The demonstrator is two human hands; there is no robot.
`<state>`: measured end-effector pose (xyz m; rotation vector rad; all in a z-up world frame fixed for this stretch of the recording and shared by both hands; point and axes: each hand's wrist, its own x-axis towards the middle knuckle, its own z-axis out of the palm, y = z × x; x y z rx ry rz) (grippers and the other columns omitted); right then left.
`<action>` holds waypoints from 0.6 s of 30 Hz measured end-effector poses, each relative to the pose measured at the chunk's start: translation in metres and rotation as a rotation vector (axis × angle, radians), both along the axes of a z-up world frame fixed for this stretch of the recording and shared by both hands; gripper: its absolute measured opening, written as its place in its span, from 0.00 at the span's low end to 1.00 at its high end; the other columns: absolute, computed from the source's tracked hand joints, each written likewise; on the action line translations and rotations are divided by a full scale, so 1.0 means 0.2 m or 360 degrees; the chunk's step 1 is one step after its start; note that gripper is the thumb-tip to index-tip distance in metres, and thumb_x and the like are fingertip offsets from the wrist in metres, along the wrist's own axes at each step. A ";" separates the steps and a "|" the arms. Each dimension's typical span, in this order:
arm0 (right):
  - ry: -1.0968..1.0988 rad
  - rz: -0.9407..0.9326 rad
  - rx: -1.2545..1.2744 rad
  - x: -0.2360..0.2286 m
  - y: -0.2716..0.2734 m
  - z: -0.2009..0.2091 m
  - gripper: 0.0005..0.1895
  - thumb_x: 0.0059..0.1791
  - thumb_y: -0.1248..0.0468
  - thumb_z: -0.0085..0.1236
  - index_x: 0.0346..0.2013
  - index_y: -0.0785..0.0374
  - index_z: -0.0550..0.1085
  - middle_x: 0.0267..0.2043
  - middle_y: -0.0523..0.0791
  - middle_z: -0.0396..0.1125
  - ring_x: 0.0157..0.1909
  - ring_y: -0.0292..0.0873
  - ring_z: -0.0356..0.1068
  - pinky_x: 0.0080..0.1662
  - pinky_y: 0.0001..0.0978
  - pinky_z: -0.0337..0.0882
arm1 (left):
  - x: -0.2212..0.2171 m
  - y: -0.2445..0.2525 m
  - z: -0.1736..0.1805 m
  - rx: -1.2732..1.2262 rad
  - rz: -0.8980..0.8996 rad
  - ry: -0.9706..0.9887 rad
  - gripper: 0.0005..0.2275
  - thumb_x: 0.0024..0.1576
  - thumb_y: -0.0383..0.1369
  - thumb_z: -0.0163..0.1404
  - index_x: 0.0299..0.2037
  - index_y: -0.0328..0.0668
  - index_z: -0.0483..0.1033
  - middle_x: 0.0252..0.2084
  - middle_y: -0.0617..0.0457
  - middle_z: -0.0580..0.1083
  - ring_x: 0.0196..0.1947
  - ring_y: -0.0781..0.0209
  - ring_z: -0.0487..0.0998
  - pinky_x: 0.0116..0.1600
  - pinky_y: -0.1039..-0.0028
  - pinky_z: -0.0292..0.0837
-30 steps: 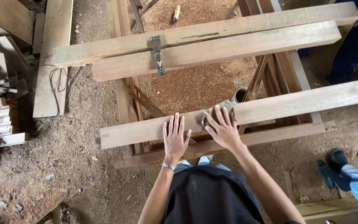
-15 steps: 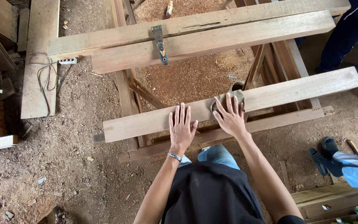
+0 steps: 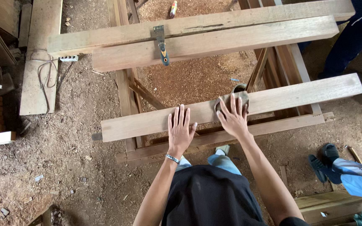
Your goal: The person sands a wooden plank by hand using a piece of sandpaper, rubbing it along the length of the wood while holding the plank steady.
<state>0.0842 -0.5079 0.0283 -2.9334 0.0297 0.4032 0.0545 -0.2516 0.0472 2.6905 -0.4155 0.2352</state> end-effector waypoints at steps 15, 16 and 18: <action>-0.0131 0.0030 -0.0020 0.08 -0.19 -0.04 0.34 0.56 0.40 0.29 0.77 0.33 0.41 0.82 0.51 0.23 0.80 0.62 0.21 0.70 0.72 0.26 | 0.01 -0.03 -0.03 0.0082 0.0033 0.0079 0.29 0.66 0.50 0.35 0.74 0.42 0.55 0.78 0.44 0.50 0.77 0.46 0.49 0.77 0.49 0.39; -0.0174 0.0069 0.0022 0.05 -0.19 -0.05 0.34 0.56 0.40 0.29 0.77 0.33 0.42 0.82 0.51 0.24 0.80 0.62 0.22 0.70 0.72 0.26 | 0.01 -0.03 -0.03 0.0074 0.0036 0.0075 0.29 0.66 0.50 0.36 0.74 0.42 0.55 0.78 0.44 0.51 0.77 0.46 0.49 0.77 0.49 0.39; -0.0263 0.0147 0.0097 0.00 -0.21 -0.04 0.34 0.56 0.39 0.30 0.77 0.32 0.42 0.82 0.50 0.25 0.80 0.62 0.24 0.71 0.70 0.27 | 0.01 -0.03 -0.02 0.0058 0.0036 0.0050 0.29 0.66 0.50 0.37 0.74 0.42 0.56 0.78 0.44 0.51 0.77 0.45 0.50 0.77 0.50 0.39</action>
